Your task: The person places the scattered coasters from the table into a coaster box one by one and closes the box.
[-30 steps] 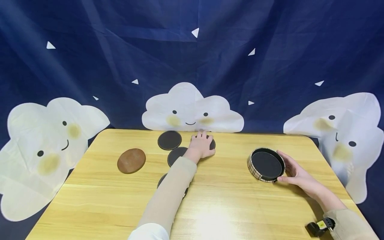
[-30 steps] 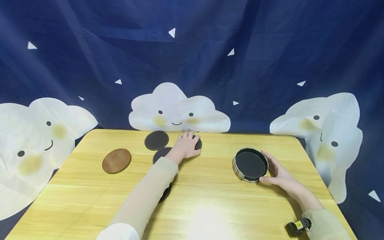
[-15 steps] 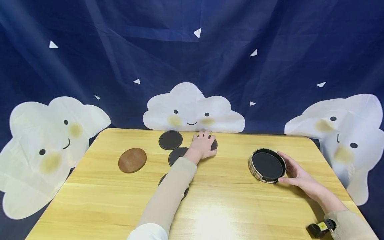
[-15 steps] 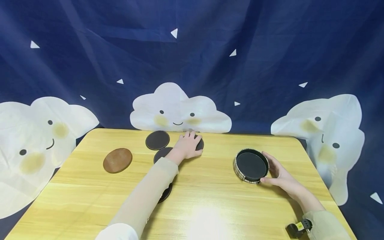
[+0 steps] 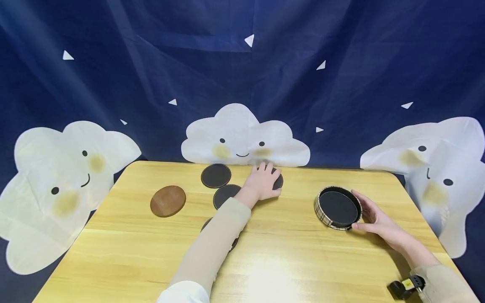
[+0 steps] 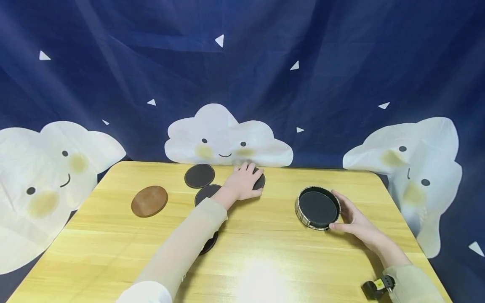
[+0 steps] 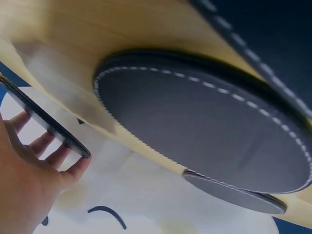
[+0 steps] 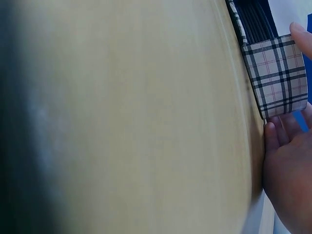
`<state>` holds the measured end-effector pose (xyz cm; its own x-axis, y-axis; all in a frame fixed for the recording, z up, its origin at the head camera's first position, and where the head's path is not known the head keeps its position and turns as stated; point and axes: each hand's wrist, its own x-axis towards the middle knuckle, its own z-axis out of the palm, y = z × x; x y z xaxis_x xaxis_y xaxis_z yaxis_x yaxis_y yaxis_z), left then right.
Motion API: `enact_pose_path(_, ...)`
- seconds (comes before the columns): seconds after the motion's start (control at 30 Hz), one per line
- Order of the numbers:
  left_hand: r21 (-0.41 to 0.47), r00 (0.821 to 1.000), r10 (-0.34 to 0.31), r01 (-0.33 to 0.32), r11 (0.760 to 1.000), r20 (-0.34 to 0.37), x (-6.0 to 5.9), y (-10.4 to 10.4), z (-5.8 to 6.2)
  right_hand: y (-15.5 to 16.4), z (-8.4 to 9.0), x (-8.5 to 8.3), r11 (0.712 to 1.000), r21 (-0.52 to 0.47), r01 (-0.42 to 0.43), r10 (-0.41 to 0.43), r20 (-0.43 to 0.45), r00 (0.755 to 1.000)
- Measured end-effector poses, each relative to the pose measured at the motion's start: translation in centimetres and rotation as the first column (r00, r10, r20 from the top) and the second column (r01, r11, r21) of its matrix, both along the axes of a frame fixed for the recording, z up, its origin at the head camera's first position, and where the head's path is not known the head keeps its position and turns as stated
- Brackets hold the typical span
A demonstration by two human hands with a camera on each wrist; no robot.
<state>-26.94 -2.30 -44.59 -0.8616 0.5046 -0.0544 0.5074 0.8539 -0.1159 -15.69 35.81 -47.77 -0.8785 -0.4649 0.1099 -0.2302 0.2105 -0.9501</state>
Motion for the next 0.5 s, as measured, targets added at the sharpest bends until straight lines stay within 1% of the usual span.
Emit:
enact_pose_path(0.1, -0.014, 0.999, -0.034, 0.034, 0.999, -0.023, 0.3, 0.5, 0.1, 0.0, 0.0, -0.1, 1.0, 0.002, 0.001, -0.001, 0.002, 1.0)
enact_pose_path(0.27, -0.038, 0.996, -0.082, 0.081, 0.996, -0.042, 0.8, 1.6, 0.2, 0.0, 0.0, -0.2, 1.0, -0.006, -0.002, 0.002, -0.007, 1.0)
enact_pose_path(0.43, -0.052, 0.991, -0.121, 0.118, 0.992, -0.056, 1.4, 2.7, 0.7, 0.0, 0.0, -0.1, 1.0, -0.003, 0.004, -0.004, -0.004, 1.0)
enact_pose_path(0.5, -0.054, 0.988, -0.14, 0.136, 0.989, -0.072, 1.6, 3.1, 0.9, 0.0, 0.0, -0.1, 1.0, -0.001, 0.005, -0.005, -0.002, 1.0)
